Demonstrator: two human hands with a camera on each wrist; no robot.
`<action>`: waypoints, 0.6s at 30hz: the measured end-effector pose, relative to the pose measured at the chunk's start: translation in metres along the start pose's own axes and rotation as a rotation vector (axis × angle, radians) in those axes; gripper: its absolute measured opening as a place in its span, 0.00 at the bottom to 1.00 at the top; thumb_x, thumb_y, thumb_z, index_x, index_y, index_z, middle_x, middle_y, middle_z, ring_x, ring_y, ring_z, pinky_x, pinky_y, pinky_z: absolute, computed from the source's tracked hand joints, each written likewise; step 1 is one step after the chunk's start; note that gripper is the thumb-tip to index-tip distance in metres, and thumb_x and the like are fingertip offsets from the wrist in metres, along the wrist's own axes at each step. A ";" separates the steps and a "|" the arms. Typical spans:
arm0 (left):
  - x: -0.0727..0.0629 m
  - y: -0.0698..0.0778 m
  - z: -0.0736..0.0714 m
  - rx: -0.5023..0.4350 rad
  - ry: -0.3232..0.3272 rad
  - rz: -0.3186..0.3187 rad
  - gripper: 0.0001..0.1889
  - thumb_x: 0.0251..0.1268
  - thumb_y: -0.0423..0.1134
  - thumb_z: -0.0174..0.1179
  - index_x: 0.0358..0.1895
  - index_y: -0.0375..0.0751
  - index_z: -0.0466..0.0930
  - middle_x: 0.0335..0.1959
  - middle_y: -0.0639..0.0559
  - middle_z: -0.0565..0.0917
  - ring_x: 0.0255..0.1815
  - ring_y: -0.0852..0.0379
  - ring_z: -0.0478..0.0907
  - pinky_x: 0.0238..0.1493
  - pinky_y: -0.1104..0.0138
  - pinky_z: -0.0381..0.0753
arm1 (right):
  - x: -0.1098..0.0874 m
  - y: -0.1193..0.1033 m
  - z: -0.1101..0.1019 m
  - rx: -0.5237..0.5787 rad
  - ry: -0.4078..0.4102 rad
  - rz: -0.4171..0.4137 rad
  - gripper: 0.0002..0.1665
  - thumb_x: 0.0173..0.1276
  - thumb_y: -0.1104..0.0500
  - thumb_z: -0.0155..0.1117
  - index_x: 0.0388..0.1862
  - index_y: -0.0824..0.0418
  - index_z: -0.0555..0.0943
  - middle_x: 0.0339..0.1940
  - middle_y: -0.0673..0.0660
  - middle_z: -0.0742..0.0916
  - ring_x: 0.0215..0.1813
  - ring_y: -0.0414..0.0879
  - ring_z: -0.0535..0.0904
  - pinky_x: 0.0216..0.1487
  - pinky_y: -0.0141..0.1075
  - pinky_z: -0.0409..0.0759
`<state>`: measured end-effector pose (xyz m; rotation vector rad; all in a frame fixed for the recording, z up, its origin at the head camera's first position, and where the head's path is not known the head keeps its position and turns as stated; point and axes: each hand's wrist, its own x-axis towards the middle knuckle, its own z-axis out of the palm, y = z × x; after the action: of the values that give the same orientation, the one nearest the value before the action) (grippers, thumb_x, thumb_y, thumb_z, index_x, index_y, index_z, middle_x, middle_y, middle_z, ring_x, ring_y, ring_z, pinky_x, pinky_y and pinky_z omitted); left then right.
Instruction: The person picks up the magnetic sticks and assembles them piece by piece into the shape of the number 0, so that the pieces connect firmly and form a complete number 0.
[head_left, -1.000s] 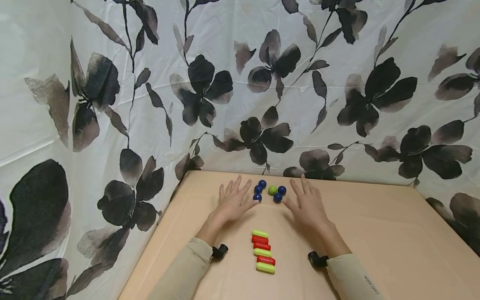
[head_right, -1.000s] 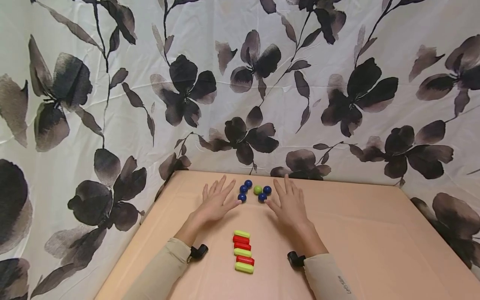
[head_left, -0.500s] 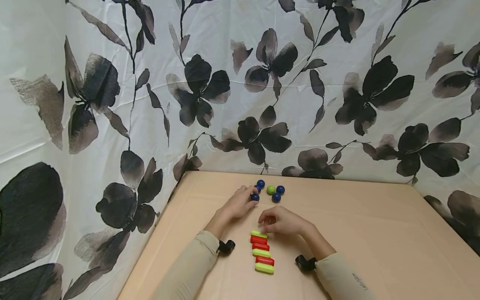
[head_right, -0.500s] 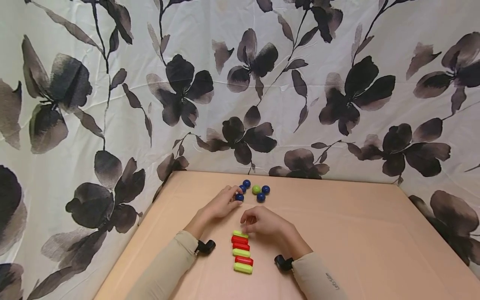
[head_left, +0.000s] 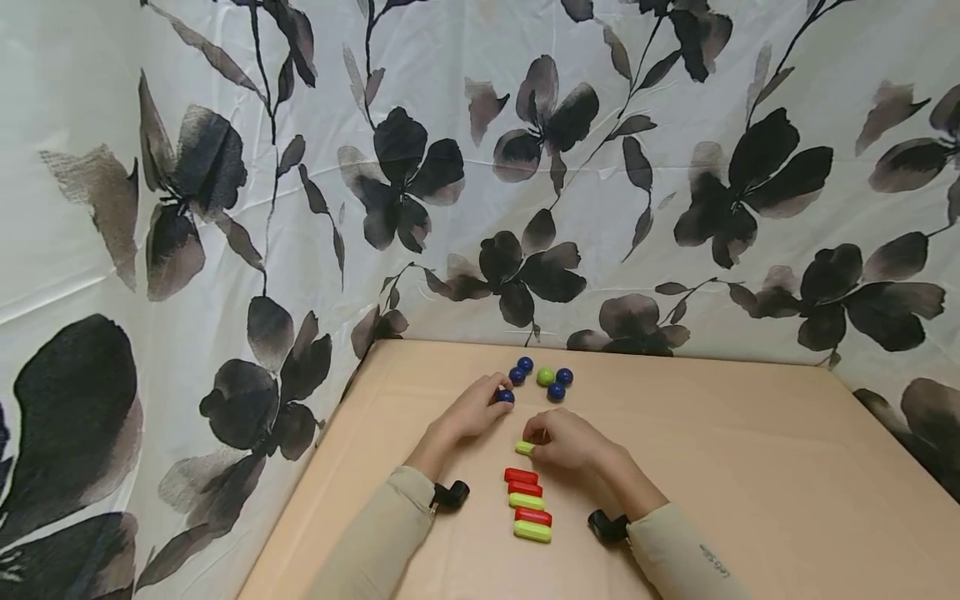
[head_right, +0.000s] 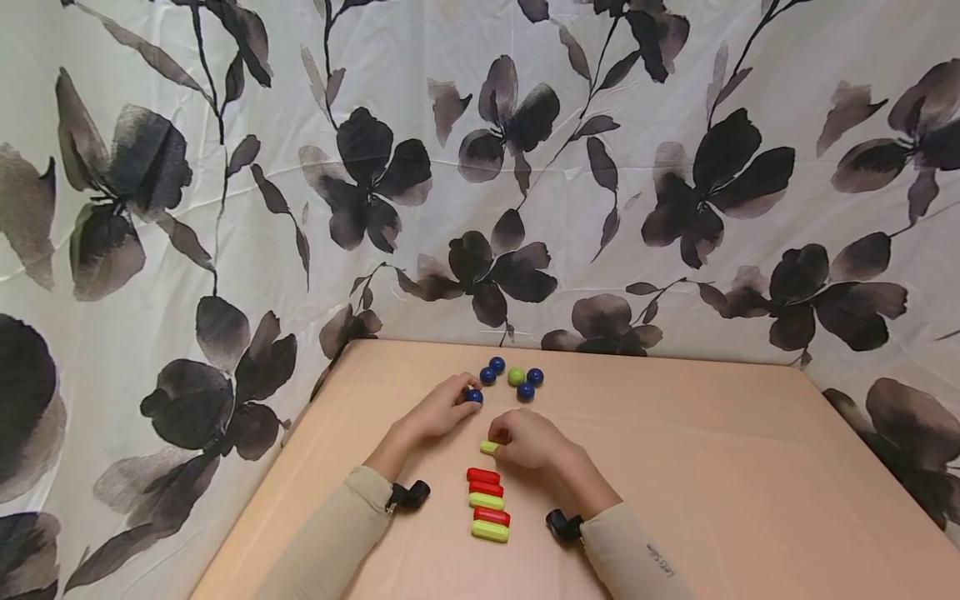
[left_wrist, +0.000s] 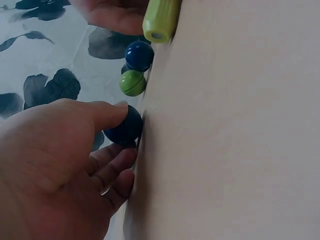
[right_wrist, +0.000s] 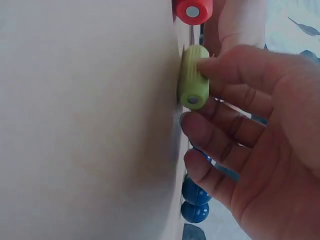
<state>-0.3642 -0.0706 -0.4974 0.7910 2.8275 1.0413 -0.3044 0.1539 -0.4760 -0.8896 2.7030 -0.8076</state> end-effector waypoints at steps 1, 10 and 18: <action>-0.002 -0.001 0.000 -0.017 0.001 -0.004 0.15 0.80 0.43 0.59 0.63 0.46 0.75 0.47 0.49 0.77 0.46 0.54 0.74 0.50 0.60 0.75 | 0.000 0.001 0.000 -0.006 0.005 0.005 0.09 0.65 0.62 0.76 0.43 0.53 0.89 0.37 0.44 0.88 0.38 0.40 0.79 0.45 0.37 0.81; -0.011 -0.011 -0.001 -0.141 0.016 -0.014 0.17 0.79 0.47 0.60 0.64 0.49 0.80 0.51 0.51 0.82 0.48 0.56 0.76 0.52 0.61 0.77 | 0.008 0.012 -0.008 0.064 0.014 0.059 0.11 0.66 0.59 0.76 0.46 0.50 0.90 0.42 0.45 0.88 0.42 0.42 0.79 0.49 0.38 0.82; -0.014 -0.016 0.000 -0.166 0.033 -0.016 0.21 0.77 0.49 0.62 0.67 0.47 0.81 0.51 0.52 0.82 0.48 0.56 0.76 0.53 0.60 0.77 | 0.019 0.019 -0.015 0.139 0.149 0.058 0.11 0.70 0.60 0.72 0.50 0.51 0.90 0.41 0.47 0.88 0.39 0.45 0.78 0.40 0.36 0.80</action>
<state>-0.3594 -0.0877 -0.5091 0.7402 2.7238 1.2774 -0.3338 0.1622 -0.4746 -0.7454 2.7414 -1.0733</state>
